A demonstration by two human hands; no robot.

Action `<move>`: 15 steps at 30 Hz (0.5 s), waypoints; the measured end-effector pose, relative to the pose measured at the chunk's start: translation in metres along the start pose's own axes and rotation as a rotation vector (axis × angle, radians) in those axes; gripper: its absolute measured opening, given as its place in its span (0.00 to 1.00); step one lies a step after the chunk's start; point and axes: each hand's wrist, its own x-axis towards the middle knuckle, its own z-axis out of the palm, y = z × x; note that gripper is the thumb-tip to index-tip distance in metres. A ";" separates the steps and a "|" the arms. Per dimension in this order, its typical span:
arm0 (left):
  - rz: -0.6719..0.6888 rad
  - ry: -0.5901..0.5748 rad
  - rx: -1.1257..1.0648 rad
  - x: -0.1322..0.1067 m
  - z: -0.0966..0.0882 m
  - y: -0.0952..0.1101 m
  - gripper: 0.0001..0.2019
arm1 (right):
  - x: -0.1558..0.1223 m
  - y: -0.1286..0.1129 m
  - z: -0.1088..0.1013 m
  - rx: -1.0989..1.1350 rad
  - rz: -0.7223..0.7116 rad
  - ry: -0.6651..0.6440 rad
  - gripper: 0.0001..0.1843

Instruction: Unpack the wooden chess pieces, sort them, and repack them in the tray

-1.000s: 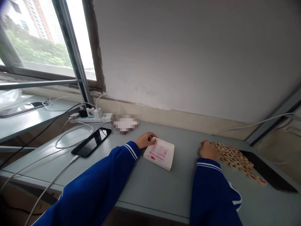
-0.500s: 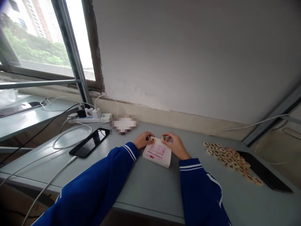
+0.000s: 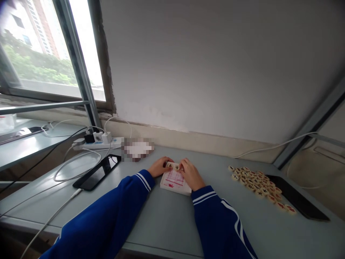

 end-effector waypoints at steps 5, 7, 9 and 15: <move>0.002 -0.014 0.037 -0.001 -0.001 0.004 0.16 | -0.001 -0.004 -0.004 -0.157 -0.028 -0.028 0.02; 0.007 -0.012 0.040 0.000 -0.001 0.004 0.16 | 0.000 -0.006 -0.004 -0.170 -0.030 -0.030 0.02; 0.020 -0.013 0.034 0.000 -0.002 0.004 0.16 | 0.000 -0.007 -0.004 -0.173 -0.024 -0.028 0.02; 0.029 -0.032 -0.021 0.003 -0.005 0.006 0.15 | 0.000 -0.006 -0.005 -0.096 0.024 -0.046 0.06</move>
